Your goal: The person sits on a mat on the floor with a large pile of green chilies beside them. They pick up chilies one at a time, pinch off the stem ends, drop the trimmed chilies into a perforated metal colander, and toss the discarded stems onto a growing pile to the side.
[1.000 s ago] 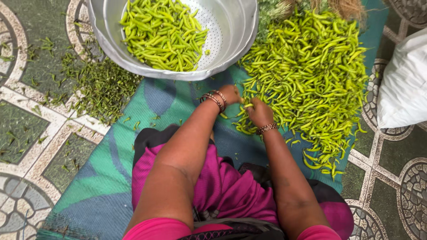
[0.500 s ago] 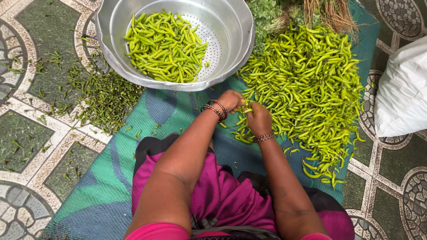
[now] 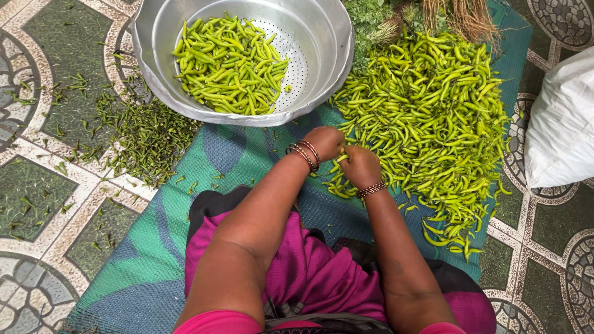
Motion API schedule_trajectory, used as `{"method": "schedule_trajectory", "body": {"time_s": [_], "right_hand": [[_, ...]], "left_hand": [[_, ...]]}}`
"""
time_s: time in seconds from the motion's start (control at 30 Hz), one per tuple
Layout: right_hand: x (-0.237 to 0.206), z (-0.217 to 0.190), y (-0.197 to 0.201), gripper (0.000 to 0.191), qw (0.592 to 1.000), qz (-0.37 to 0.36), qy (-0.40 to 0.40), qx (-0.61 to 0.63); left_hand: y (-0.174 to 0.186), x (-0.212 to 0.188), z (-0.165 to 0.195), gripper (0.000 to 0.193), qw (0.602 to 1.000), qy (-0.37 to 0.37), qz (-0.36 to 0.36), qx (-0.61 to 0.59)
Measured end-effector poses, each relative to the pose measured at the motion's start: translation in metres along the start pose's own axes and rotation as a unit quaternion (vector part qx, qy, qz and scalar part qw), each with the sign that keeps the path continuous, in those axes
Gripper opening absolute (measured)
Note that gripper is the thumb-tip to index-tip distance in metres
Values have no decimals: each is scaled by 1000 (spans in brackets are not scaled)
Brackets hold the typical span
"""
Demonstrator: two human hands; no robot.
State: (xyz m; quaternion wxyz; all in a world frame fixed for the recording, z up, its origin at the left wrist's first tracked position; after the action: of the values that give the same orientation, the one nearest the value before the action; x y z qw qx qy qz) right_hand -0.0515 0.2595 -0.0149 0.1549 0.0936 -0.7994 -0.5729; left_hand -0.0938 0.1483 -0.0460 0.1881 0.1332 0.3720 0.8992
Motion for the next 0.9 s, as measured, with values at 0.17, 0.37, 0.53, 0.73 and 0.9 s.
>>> {"method": "schedule_trajectory", "body": {"time_s": [0.17,0.37,0.53,0.73,0.9], "right_hand": [[5,27,-13,22,983,-7,-84,160],[6,55,-34,24,838,-47,-245,485],[8,32,1,19,945,84,-111,297],[-7,-14,32,22,978,192,70,-33],[-16,-23,39,34,970,206,112,-58]], "left_hand": [[21,-11,41,10,986,-92,123,66],[30,-18,47,11,971,-13,238,23],[13,-16,13,13,942,174,230,-172],[-22,-1,-14,18,908,195,166,-331],[-41,10,-23,17,891,171,129,-400]]}}
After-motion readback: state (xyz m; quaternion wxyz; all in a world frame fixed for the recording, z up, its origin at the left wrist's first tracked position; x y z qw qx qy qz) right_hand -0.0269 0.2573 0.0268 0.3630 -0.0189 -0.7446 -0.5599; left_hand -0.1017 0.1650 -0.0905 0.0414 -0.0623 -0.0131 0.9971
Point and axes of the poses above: each hand's wrist, its own x-axis towards the middle knuckle, its own y-axis out of the back of the hand, z = x × y, the point moved 8 cm from there along x, towards the middle knuckle, and after that the axes turned 5 degrees about -y, right-handed, at the moved point
